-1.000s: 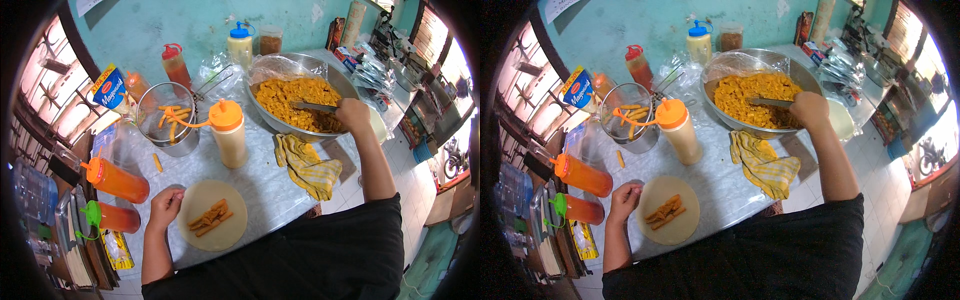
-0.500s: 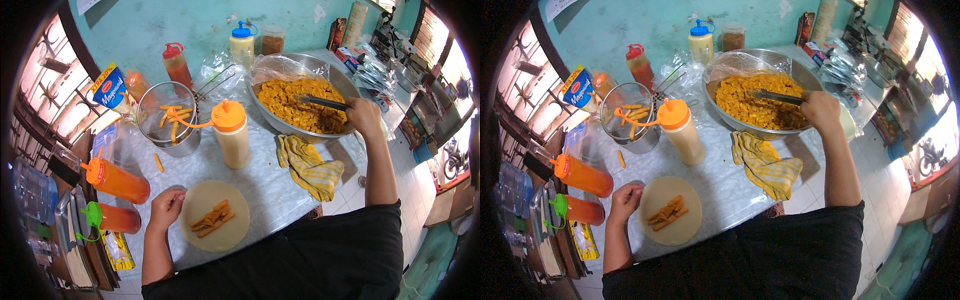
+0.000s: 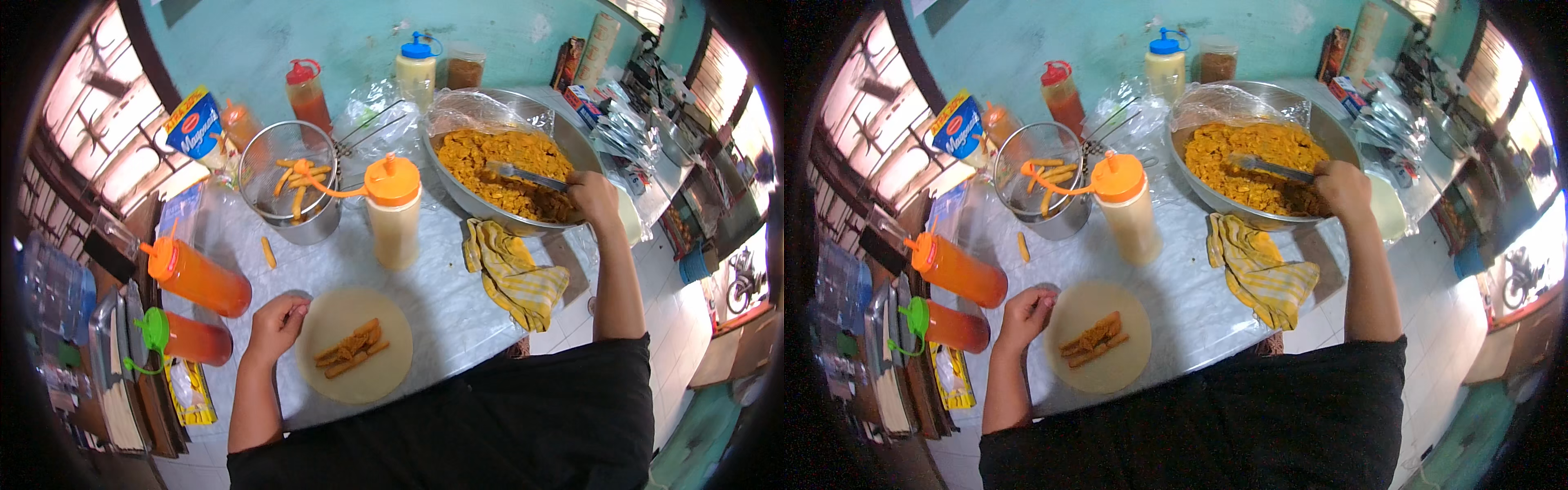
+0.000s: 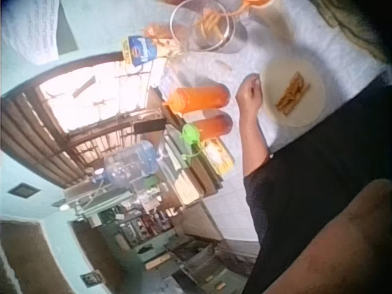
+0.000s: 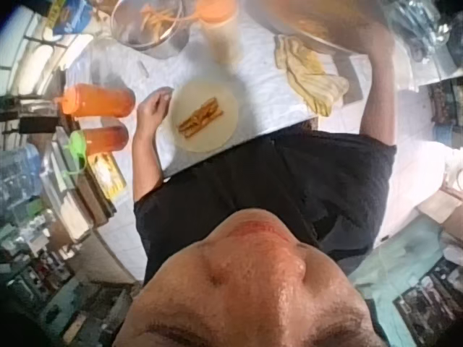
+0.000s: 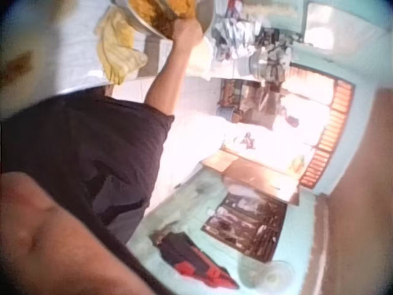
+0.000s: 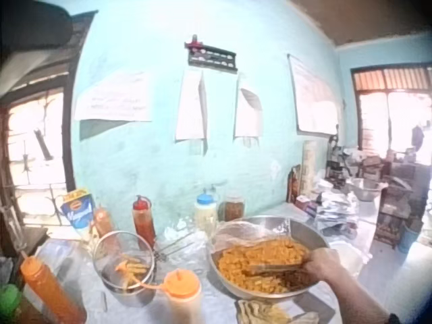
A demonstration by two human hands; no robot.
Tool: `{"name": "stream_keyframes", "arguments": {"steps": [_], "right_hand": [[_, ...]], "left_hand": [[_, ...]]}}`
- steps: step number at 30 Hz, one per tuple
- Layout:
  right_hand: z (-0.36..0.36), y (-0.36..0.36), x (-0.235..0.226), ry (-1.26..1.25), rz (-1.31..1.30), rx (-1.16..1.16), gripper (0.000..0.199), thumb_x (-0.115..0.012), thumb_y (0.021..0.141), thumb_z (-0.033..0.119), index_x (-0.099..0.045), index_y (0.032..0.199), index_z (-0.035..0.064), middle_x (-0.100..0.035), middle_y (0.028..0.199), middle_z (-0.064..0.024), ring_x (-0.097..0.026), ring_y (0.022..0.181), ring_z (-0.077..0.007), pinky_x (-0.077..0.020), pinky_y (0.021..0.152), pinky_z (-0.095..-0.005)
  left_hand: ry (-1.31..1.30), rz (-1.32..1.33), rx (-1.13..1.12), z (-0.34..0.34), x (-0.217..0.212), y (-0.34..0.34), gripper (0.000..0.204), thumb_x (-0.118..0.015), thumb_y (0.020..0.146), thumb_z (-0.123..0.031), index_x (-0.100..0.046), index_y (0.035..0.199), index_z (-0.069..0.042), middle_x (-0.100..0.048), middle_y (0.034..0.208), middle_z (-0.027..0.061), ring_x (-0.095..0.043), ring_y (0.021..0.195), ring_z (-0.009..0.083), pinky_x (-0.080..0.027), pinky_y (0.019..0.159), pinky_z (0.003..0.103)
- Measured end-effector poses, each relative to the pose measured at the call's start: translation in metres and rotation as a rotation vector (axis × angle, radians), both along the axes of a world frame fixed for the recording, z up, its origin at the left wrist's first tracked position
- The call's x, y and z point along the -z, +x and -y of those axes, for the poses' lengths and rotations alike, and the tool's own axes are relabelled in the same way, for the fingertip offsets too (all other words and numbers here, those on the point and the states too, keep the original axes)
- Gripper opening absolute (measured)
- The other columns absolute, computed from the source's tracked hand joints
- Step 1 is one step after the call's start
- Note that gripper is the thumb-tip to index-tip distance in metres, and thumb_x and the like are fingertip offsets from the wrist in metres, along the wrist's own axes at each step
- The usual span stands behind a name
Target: The person prepares a taco by placing a tortilla on the counter, adding fried sticks and a yellow filling, then drizzling sauces from squeeze bottles. They roll the tortilla into a wrap and place it on a tray, repeating the process with additional tortillas and fillings.
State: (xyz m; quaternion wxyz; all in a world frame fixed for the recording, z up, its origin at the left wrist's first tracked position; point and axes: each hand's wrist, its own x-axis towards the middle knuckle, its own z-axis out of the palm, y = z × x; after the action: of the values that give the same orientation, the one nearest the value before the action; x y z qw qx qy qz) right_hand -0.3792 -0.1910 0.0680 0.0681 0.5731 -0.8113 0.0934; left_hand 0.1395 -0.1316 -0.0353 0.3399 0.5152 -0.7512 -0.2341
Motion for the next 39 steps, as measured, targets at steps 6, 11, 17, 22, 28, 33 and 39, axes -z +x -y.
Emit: {"name": "stream_keyframes", "arguments": {"steps": [6, 11, 17, 22, 28, 33, 39], "right_hand": [[-0.031, -0.015, 0.004, -0.128, 0.448, -0.128, 0.019, -0.053, 0.068, 0.016, -0.064, 0.078, 0.0045, -0.059, 0.063, -0.0121, -0.057, 0.059, -0.021, -0.0427, 0.056, -0.0334], [-0.071, 0.024, 0.001, -0.107, 0.752, -0.314, 0.016, -0.052, 0.066, 0.013, -0.063, 0.073, 0.0029, -0.053, 0.058, -0.0007, -0.045, 0.05, -0.0094, -0.0317, 0.045, -0.0233], [-0.083, 0.143, 0.034, 0.054, 0.941, -0.502, 0.019, -0.05, 0.058, 0.006, -0.062, 0.071, -0.0009, -0.055, 0.064, -0.0034, -0.045, 0.054, -0.0092, -0.0319, 0.049, -0.0224], [-0.075, 0.19, 0.07, 0.195, 0.939, -0.665, 0.017, -0.048, 0.064, 0.004, -0.061, 0.072, -0.0023, -0.054, 0.061, -0.0029, -0.043, 0.051, -0.0076, -0.0295, 0.047, -0.0209], [-0.076, 0.216, 0.076, 0.355, 0.875, -0.719, 0.016, -0.047, 0.065, 0.004, -0.06, 0.071, -0.0019, -0.051, 0.058, -0.0013, -0.041, 0.05, -0.0072, -0.0287, 0.046, -0.0213], [-0.081, 0.216, 0.079, 0.382, 0.871, -0.722, 0.017, -0.047, 0.065, 0.004, -0.061, 0.071, -0.0018, -0.051, 0.058, -0.0014, -0.041, 0.049, -0.0074, -0.0291, 0.046, -0.0214], [-0.078, 0.193, 0.076, 0.393, 0.798, -0.692, 0.016, -0.047, 0.065, 0.001, -0.06, 0.075, -0.0013, -0.049, 0.062, -0.0014, -0.045, 0.059, -0.0101, -0.0354, 0.052, -0.0255]], "left_hand": [[-0.046, 0.072, 0.007, -0.002, 0.015, 0.01, 0.008, -0.064, 0.083, -0.011, -0.066, 0.089, -0.007, -0.063, 0.076, 0.0114, -0.062, 0.066, 0.0226, -0.049, 0.06, 0.032], [0.034, 0.044, 0.082, -0.007, 0.003, 0.006, 0.015, -0.06, 0.085, -0.02, -0.065, 0.094, -0.009, -0.066, 0.086, 0.0098, -0.063, 0.08, 0.0267, -0.049, 0.07, 0.034], [-0.057, 0.07, 0.14, -0.014, 0.005, 0.012, 0.017, -0.055, 0.086, -0.022, -0.063, 0.092, -0.008, -0.065, 0.086, 0.0102, -0.063, 0.082, 0.0277, -0.048, 0.071, 0.037], [-0.003, 0.04, 0.166, -0.012, -0.002, 0.011, 0.02, -0.054, 0.088, -0.024, -0.062, 0.091, -0.006, -0.064, 0.085, 0.0128, -0.063, 0.083, 0.029, -0.048, 0.073, 0.038], [0.008, 0.192, 0.136, -0.016, -0.003, 0.016, 0.018, -0.055, 0.087, -0.025, -0.063, 0.092, -0.009, -0.065, 0.085, 0.0104, -0.062, 0.085, 0.0291, -0.047, 0.072, 0.041], [0.064, 0.26, 0.157, -0.015, -0.004, 0.013, 0.016, -0.054, 0.087, -0.023, -0.063, 0.093, -0.01, -0.065, 0.087, 0.0092, -0.062, 0.087, 0.0295, -0.047, 0.072, 0.044], [0.088, 0.278, 0.165, -0.016, -0.005, 0.015, 0.014, -0.055, 0.085, -0.021, -0.062, 0.091, -0.01, -0.065, 0.088, 0.0099, -0.062, 0.087, 0.0306, -0.046, 0.072, 0.044]]}}
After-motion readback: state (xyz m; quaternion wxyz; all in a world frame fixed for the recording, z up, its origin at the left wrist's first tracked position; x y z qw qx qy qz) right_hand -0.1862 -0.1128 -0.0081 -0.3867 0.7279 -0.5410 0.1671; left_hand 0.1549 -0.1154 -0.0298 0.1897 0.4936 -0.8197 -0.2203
